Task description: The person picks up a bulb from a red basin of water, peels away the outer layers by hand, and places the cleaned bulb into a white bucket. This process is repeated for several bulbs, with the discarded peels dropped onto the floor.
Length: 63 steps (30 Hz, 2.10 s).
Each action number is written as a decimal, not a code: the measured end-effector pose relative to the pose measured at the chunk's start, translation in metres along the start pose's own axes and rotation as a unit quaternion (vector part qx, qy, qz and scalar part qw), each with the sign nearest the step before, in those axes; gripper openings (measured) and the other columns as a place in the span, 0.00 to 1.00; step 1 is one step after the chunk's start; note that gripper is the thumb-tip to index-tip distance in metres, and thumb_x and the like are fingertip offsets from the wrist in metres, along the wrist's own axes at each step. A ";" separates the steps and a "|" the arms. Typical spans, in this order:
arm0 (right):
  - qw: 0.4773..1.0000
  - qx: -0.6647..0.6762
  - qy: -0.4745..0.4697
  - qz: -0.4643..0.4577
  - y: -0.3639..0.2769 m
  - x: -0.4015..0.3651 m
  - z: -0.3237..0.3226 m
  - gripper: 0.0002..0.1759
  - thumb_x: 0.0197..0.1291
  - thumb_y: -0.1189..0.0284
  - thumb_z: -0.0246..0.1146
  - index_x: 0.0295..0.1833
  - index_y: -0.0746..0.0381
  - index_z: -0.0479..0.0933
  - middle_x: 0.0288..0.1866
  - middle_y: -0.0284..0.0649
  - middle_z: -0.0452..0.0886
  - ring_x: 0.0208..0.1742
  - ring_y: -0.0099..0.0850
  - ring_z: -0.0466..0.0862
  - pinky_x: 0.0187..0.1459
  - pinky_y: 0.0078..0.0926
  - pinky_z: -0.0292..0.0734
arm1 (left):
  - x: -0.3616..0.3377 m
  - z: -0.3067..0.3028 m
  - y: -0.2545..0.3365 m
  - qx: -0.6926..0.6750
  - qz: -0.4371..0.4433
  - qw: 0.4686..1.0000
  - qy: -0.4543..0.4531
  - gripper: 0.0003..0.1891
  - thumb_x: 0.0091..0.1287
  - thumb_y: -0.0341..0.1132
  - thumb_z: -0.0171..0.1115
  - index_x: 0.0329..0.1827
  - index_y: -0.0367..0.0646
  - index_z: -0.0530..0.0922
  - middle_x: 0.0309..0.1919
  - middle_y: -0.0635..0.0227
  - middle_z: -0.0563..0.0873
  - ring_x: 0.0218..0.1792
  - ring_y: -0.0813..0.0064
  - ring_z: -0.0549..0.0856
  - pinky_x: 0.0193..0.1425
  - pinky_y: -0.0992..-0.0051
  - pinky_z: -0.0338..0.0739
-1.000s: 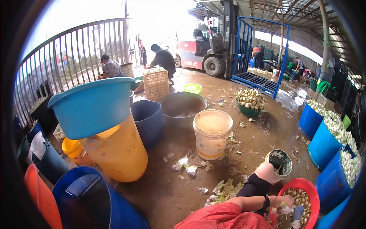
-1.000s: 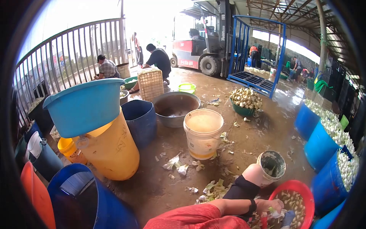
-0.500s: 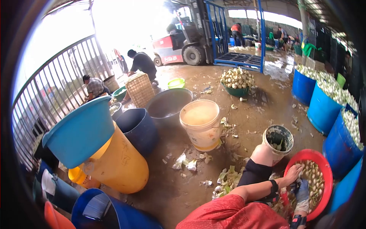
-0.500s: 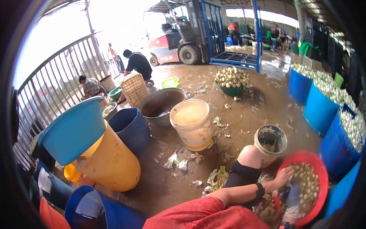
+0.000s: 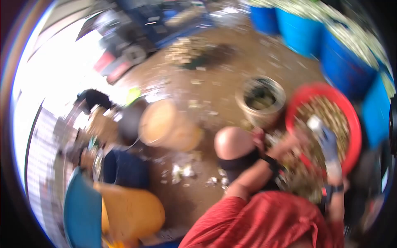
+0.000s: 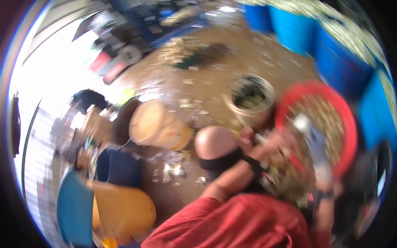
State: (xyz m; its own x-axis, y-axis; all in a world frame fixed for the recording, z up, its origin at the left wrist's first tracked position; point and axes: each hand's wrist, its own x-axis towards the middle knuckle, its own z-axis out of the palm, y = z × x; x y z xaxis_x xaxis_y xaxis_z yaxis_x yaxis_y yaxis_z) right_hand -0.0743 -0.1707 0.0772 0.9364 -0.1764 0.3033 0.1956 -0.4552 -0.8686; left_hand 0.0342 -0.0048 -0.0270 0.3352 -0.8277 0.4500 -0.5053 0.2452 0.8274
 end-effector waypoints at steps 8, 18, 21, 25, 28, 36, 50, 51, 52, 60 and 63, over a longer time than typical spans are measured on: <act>0.985 -0.120 0.026 -0.118 0.003 0.001 -0.008 0.18 0.44 0.77 0.70 0.45 0.61 0.78 0.42 0.45 0.81 0.41 0.43 0.83 0.43 0.32 0.78 | 0.033 0.003 0.061 -0.483 -0.181 0.831 0.209 0.21 0.67 0.36 0.58 0.60 0.36 0.70 0.49 0.61 0.81 0.44 0.70 0.83 0.42 0.72 0.80; 0.996 0.081 0.027 0.021 0.034 -0.013 0.002 0.09 0.53 0.80 0.67 0.41 0.65 0.79 0.35 0.37 0.83 0.36 0.23 0.82 0.39 0.22 0.78 | 0.026 0.013 0.050 -0.483 -0.174 0.833 0.208 0.22 0.59 0.26 0.61 0.59 0.39 0.72 0.48 0.60 0.80 0.45 0.67 0.82 0.47 0.71 0.78; 0.958 0.260 0.048 0.111 0.056 -0.023 0.012 0.07 0.53 0.83 0.65 0.39 0.65 0.79 0.31 0.33 0.81 0.33 0.18 0.79 0.35 0.19 0.76 | 0.016 0.019 0.037 -0.506 -0.265 0.790 0.224 0.21 0.59 0.32 0.62 0.56 0.37 0.72 0.46 0.60 0.81 0.43 0.68 0.82 0.46 0.71 0.79; 0.922 0.315 0.114 0.194 0.088 -0.036 0.020 0.03 0.57 0.77 0.63 0.36 0.66 0.78 0.28 0.32 0.79 0.28 0.18 0.76 0.32 0.17 0.74 | -0.001 0.024 0.004 -0.499 -0.330 0.773 0.213 0.18 0.62 0.37 0.60 0.50 0.35 0.73 0.41 0.61 0.81 0.40 0.67 0.82 0.40 0.72 0.78; 0.833 0.417 0.222 0.290 0.120 -0.041 0.009 0.04 0.58 0.75 0.62 0.33 0.64 0.78 0.25 0.36 0.80 0.24 0.23 0.79 0.28 0.19 0.75 | -0.002 0.019 -0.007 -0.487 -0.382 0.717 0.321 0.13 0.65 0.38 0.56 0.44 0.36 0.74 0.38 0.60 0.81 0.36 0.68 0.82 0.36 0.74 0.77; 0.913 -0.178 0.109 0.349 0.268 -0.033 -0.020 0.10 0.52 0.66 0.67 0.34 0.62 0.80 0.27 0.38 0.83 0.30 0.37 0.82 0.35 0.33 0.78 | 0.038 -0.019 0.020 -0.452 -0.316 0.710 0.438 0.28 0.69 0.57 0.48 0.50 0.35 0.70 0.44 0.58 0.80 0.45 0.64 0.80 0.50 0.68 0.74; 0.945 0.197 -0.001 0.261 0.177 0.019 0.041 0.09 0.57 0.79 0.63 0.44 0.65 0.78 0.32 0.31 0.81 0.32 0.19 0.76 0.36 0.24 0.75 | 0.040 0.014 0.011 -0.352 -0.476 0.720 0.363 0.17 0.71 0.39 0.53 0.58 0.40 0.70 0.45 0.61 0.80 0.38 0.67 0.83 0.36 0.73 0.79; 0.946 0.197 -0.006 0.257 0.172 0.015 0.047 0.09 0.57 0.79 0.63 0.44 0.65 0.78 0.32 0.31 0.81 0.32 0.19 0.76 0.36 0.24 0.75 | 0.042 0.013 0.014 -0.351 -0.472 0.720 0.368 0.17 0.71 0.39 0.53 0.58 0.40 0.70 0.45 0.61 0.80 0.38 0.67 0.83 0.36 0.73 0.79; 0.958 0.199 -0.013 0.204 0.168 0.012 0.051 0.11 0.57 0.78 0.64 0.46 0.64 0.77 0.33 0.31 0.81 0.33 0.19 0.75 0.37 0.24 0.75 | 0.044 0.012 0.017 -0.383 -0.444 0.727 0.357 0.18 0.71 0.39 0.52 0.60 0.40 0.69 0.46 0.61 0.81 0.37 0.67 0.84 0.36 0.74 0.79; 0.986 0.132 0.051 0.088 0.101 0.009 0.041 0.17 0.56 0.73 0.67 0.51 0.64 0.76 0.38 0.33 0.82 0.39 0.22 0.79 0.45 0.22 0.76 | 0.038 0.017 0.030 -0.480 -0.238 0.767 0.354 0.15 0.66 0.23 0.56 0.56 0.39 0.72 0.45 0.57 0.82 0.38 0.67 0.84 0.39 0.73 0.81; 0.977 0.157 0.070 0.125 0.066 0.012 0.025 0.17 0.55 0.72 0.67 0.50 0.64 0.77 0.38 0.34 0.82 0.39 0.21 0.79 0.43 0.24 0.76 | 0.036 0.018 0.037 -0.430 -0.212 0.796 0.370 0.16 0.64 0.20 0.57 0.55 0.38 0.72 0.45 0.58 0.82 0.39 0.69 0.84 0.40 0.73 0.81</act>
State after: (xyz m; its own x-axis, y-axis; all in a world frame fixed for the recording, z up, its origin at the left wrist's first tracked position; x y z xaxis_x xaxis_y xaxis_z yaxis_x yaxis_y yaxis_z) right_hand -0.0424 -0.1810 0.0134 0.9219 -0.3751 0.0971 0.0655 -0.0963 -0.9932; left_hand 0.0130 -0.0348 0.0134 0.8677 -0.4823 -0.1201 0.4027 0.5406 0.7387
